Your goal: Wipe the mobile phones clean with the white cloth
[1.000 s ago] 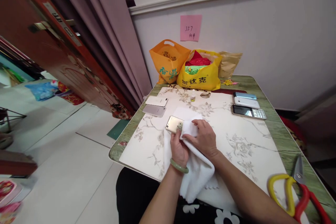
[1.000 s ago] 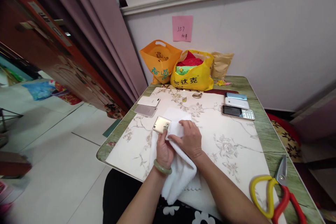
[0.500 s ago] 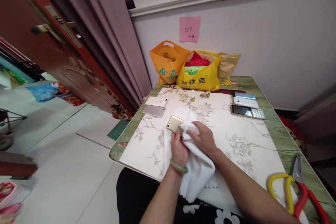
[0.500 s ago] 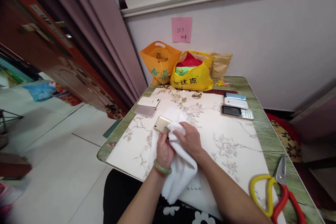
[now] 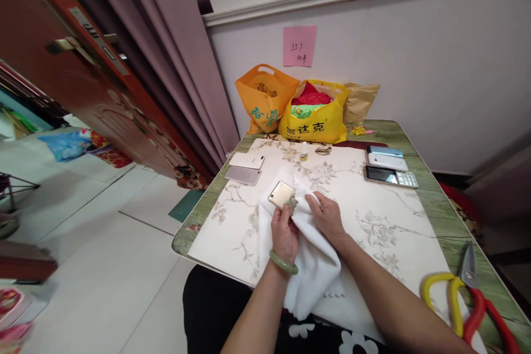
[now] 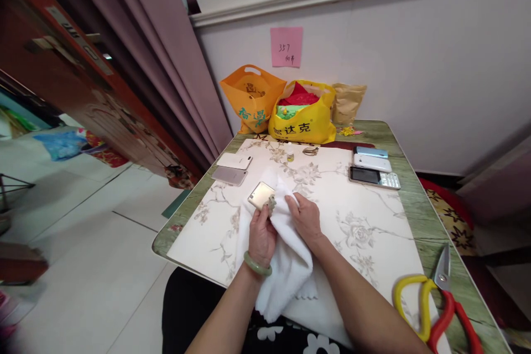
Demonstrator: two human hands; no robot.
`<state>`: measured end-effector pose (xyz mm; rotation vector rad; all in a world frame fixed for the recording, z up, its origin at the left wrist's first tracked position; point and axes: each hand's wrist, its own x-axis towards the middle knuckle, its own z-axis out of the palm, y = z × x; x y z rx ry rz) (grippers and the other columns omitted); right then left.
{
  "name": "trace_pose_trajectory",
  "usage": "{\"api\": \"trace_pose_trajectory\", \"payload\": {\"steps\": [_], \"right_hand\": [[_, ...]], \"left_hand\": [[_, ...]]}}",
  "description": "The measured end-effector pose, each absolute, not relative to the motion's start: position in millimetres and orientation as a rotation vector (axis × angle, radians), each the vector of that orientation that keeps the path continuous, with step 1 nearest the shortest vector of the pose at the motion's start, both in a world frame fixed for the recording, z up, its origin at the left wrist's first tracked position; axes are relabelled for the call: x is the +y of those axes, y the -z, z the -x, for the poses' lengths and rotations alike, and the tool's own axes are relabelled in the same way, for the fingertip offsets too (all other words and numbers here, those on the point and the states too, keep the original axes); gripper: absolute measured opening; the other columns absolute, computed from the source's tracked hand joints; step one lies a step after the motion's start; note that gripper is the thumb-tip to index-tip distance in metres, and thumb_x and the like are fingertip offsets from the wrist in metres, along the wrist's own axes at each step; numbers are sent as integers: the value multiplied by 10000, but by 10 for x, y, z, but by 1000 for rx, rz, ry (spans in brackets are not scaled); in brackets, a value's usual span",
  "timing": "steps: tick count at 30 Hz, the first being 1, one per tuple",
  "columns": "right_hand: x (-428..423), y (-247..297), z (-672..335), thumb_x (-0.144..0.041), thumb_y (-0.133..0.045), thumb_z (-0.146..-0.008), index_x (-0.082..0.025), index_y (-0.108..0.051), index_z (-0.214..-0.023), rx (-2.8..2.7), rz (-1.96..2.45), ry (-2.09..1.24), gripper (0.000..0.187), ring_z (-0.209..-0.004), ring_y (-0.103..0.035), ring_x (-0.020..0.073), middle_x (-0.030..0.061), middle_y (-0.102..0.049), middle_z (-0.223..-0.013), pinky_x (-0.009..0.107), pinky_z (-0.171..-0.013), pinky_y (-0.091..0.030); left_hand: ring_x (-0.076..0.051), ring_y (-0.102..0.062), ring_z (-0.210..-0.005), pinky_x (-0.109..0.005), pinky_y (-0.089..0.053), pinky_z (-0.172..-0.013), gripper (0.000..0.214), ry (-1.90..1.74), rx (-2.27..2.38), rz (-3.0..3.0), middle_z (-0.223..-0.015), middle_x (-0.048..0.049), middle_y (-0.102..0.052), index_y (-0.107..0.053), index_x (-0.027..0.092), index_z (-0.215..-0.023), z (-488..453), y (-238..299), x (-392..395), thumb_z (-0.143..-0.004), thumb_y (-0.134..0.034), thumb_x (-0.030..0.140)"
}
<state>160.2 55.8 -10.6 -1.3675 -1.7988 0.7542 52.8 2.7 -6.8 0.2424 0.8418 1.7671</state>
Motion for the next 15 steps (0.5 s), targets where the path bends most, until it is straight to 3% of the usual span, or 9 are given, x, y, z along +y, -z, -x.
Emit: {"api": "trace_pose_trajectory", "payload": {"steps": [2,5,8,10,15], "right_hand": [[569,107,-1609,-524,-549,-840,-228,-636,-901,-1883,1288,-745,314,-660,-547,170,-6,-639,-741,280,-649,-404],[573,110,-1598,-512,-692,-713,-239,-620,-1072,-1961,1194,-733,456,-816,-583,206,26,-674,-961,310,-743,-428],[571,133,-1588,-516,-555,-840,-222,-641,-869,-1831,1231,-822,308,-678,-541,166,-7,-637,-757,275,-656,-409],[580,149,-1591,-539,-476,-888,-206,-602,-729,-1655,1255,-910,390,-599,-493,147,-23,-568,-625,258,-590,-386],[675,133,-1681,-664,-498,-825,-197,-579,-801,-1047,1163,-1225,475,-598,-535,165,-6,-608,-655,268,-563,-435]], "left_hand": [[-201,-651,-1010,-361,-454,-981,287,-1780,863,-234,-1024,-67,-706,-656,183,-1052,-518,74,29,-790,-698,294],[-199,-654,-1005,-358,-453,-987,307,-1781,886,-240,-1021,-62,-709,-655,196,-1070,-499,91,29,-777,-705,273],[-198,-653,-1014,-355,-451,-990,364,-1738,850,-255,-1047,-58,-708,-645,205,-1119,-502,95,23,-763,-717,242],[-204,-648,-1036,-359,-449,-994,398,-1713,818,-256,-1083,-62,-704,-637,207,-1146,-514,82,18,-759,-725,231],[-209,-611,-1124,-348,-447,-1009,381,-1743,765,-239,-1182,-64,-675,-631,227,-1167,-521,55,15,-803,-701,313]]}}
